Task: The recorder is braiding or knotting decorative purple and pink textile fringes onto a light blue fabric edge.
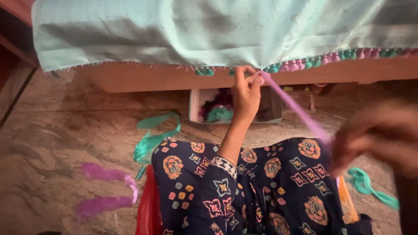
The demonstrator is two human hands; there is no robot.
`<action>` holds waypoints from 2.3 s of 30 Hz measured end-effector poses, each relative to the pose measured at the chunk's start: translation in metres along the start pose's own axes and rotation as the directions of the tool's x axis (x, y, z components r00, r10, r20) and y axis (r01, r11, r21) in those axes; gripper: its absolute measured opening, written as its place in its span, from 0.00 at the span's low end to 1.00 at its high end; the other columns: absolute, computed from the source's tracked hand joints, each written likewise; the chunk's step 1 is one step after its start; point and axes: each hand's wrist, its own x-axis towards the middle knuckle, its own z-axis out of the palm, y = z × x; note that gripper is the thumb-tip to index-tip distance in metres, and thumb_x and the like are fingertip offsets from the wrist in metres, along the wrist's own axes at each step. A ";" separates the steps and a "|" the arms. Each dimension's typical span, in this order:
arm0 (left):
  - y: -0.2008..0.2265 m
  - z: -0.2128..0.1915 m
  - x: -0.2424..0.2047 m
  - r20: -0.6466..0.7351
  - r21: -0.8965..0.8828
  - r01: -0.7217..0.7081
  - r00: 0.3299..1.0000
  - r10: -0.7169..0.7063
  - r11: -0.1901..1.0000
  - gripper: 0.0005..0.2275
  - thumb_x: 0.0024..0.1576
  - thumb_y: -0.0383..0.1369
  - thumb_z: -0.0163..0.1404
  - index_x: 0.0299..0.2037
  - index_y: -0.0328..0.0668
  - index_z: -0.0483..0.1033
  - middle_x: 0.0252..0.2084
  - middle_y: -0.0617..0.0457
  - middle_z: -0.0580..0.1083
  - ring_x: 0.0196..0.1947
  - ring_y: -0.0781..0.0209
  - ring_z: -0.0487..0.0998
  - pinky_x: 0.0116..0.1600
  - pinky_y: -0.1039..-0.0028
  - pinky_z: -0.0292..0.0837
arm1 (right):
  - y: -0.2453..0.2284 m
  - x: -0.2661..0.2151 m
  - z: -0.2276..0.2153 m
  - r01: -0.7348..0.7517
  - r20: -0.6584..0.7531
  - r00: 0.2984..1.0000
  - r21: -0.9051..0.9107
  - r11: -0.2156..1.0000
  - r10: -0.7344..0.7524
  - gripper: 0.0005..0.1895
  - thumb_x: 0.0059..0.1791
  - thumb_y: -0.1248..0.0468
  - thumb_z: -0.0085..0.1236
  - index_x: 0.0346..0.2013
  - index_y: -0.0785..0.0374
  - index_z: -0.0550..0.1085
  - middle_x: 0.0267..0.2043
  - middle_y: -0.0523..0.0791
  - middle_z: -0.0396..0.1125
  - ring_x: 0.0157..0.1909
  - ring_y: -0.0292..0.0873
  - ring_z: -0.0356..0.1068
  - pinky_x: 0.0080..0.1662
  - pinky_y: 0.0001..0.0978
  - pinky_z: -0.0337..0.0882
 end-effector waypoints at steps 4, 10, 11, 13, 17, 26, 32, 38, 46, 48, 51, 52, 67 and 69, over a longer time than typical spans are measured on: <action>-0.014 0.010 -0.001 0.052 -0.319 0.155 0.988 -0.146 0.935 0.09 0.68 0.26 0.45 0.47 0.39 0.55 0.44 0.39 0.78 0.43 0.55 0.83 0.45 0.70 0.82 | 0.046 0.035 0.116 -0.305 0.020 0.952 -0.008 0.952 0.305 0.09 0.53 0.65 0.52 0.32 0.68 0.76 0.26 0.48 0.76 0.31 0.41 0.81 0.35 0.33 0.82; 0.036 0.017 -0.004 0.072 -0.444 0.417 0.899 -0.433 0.793 0.09 0.63 0.32 0.46 0.41 0.45 0.56 0.40 0.44 0.79 0.22 0.61 0.81 0.14 0.84 0.56 | 0.189 0.062 0.123 -0.299 -0.067 0.948 0.145 0.943 0.311 0.08 0.56 0.63 0.49 0.39 0.65 0.71 0.31 0.44 0.71 0.36 0.38 0.77 0.40 0.32 0.79; 0.023 0.017 -0.003 0.066 -0.443 0.410 0.902 -0.427 0.797 0.09 0.63 0.32 0.46 0.41 0.45 0.56 0.40 0.44 0.79 0.22 0.61 0.81 0.14 0.84 0.56 | 0.192 0.066 0.113 -0.296 -0.061 0.950 0.141 0.945 0.307 0.08 0.56 0.63 0.49 0.39 0.65 0.71 0.31 0.44 0.71 0.36 0.38 0.77 0.40 0.32 0.79; -0.005 0.015 -0.005 -0.033 -0.335 0.290 0.947 -0.318 0.897 0.10 0.66 0.29 0.50 0.42 0.43 0.58 0.39 0.42 0.79 0.17 0.76 0.60 0.18 0.83 0.48 | 0.201 0.074 0.096 -0.306 -0.166 0.932 0.114 0.945 0.322 0.08 0.55 0.62 0.50 0.41 0.64 0.72 0.31 0.45 0.72 0.35 0.39 0.75 0.39 0.34 0.77; -0.008 0.017 -0.007 -0.028 -0.389 0.254 0.958 -0.287 0.886 0.09 0.65 0.28 0.50 0.42 0.42 0.59 0.39 0.42 0.80 0.20 0.73 0.62 0.22 0.79 0.53 | 0.168 0.112 0.058 -0.051 -0.589 0.804 0.071 0.996 0.083 0.11 0.53 0.61 0.56 0.43 0.67 0.74 0.40 0.43 0.72 0.41 0.37 0.74 0.46 0.33 0.77; -0.003 0.020 -0.014 -0.242 0.146 -0.007 0.969 0.043 0.989 0.05 0.63 0.24 0.51 0.41 0.36 0.66 0.30 0.50 0.76 0.30 0.68 0.79 0.34 0.75 0.72 | 0.117 0.195 0.029 -0.139 -0.616 0.746 0.228 0.964 0.253 0.14 0.58 0.59 0.56 0.41 0.69 0.79 0.37 0.42 0.71 0.39 0.33 0.66 0.42 0.25 0.66; 0.032 0.005 -0.013 -0.235 0.371 0.072 0.972 0.018 0.926 0.09 0.53 0.25 0.55 0.41 0.34 0.69 0.32 0.49 0.79 0.34 0.66 0.82 0.40 0.70 0.77 | 0.143 0.189 0.047 -0.065 -0.707 0.673 0.235 0.970 0.216 0.14 0.56 0.61 0.55 0.38 0.72 0.78 0.34 0.44 0.73 0.35 0.36 0.69 0.41 0.28 0.69; -0.007 -0.017 0.021 0.069 -0.072 0.468 0.883 -0.464 0.881 0.11 0.64 0.33 0.52 0.39 0.28 0.81 0.35 0.52 0.76 0.36 0.67 0.74 0.42 0.73 0.69 | 0.138 0.179 0.059 0.088 -0.692 0.716 0.219 0.972 0.091 0.13 0.59 0.63 0.53 0.44 0.73 0.76 0.43 0.42 0.73 0.45 0.32 0.69 0.51 0.24 0.68; -0.016 -0.014 0.020 0.193 0.195 0.228 0.945 -0.265 0.954 0.10 0.63 0.32 0.50 0.43 0.36 0.83 0.36 0.56 0.81 0.36 0.69 0.78 0.43 0.78 0.74 | 0.158 0.149 0.052 -0.186 -0.727 0.653 0.115 0.976 0.211 0.14 0.51 0.71 0.53 0.52 0.68 0.75 0.44 0.42 0.73 0.46 0.34 0.70 0.50 0.27 0.68; -0.012 -0.010 0.011 0.168 0.333 0.234 0.938 -0.301 0.914 0.10 0.64 0.35 0.49 0.43 0.40 0.84 0.36 0.55 0.82 0.36 0.64 0.81 0.44 0.73 0.75 | 0.148 0.148 0.050 -0.107 -0.789 0.610 0.014 0.994 0.077 0.14 0.52 0.71 0.53 0.53 0.69 0.75 0.45 0.43 0.72 0.45 0.34 0.69 0.50 0.27 0.68; -0.010 0.000 -0.010 0.041 0.614 0.067 0.992 -0.117 0.786 0.09 0.60 0.38 0.53 0.40 0.47 0.85 0.42 0.49 0.81 0.46 0.49 0.76 0.51 0.61 0.70 | 0.125 0.162 0.038 -0.076 -0.815 0.576 -0.126 0.989 -0.060 0.13 0.54 0.69 0.54 0.52 0.70 0.76 0.45 0.43 0.73 0.45 0.34 0.71 0.49 0.27 0.70; -0.011 0.003 -0.019 -0.021 0.755 -0.063 0.993 0.120 0.653 0.08 0.55 0.39 0.57 0.37 0.49 0.87 0.48 0.45 0.79 0.56 0.40 0.69 0.58 0.53 0.62 | 0.118 0.170 0.031 -0.121 -0.793 0.607 -0.154 0.981 -0.050 0.12 0.54 0.67 0.56 0.50 0.70 0.77 0.44 0.43 0.75 0.45 0.34 0.72 0.49 0.26 0.71; 0.009 -0.008 0.023 0.239 -0.463 0.651 0.745 -0.622 0.601 0.11 0.58 0.31 0.51 0.42 0.26 0.78 0.35 0.54 0.79 0.34 0.68 0.77 0.44 0.81 0.72 | 0.144 0.167 0.035 0.126 -0.413 0.894 0.600 0.790 0.171 0.10 0.60 0.62 0.49 0.46 0.68 0.72 0.45 0.43 0.71 0.49 0.37 0.70 0.56 0.30 0.68; -0.009 -0.012 0.026 0.339 -0.480 0.681 0.726 -0.599 0.553 0.11 0.60 0.33 0.51 0.45 0.29 0.78 0.32 0.57 0.76 0.31 0.70 0.73 0.37 0.83 0.65 | 0.145 0.164 0.026 0.126 -0.360 0.920 0.650 0.750 0.157 0.09 0.59 0.63 0.49 0.48 0.67 0.72 0.47 0.44 0.71 0.50 0.39 0.70 0.57 0.33 0.67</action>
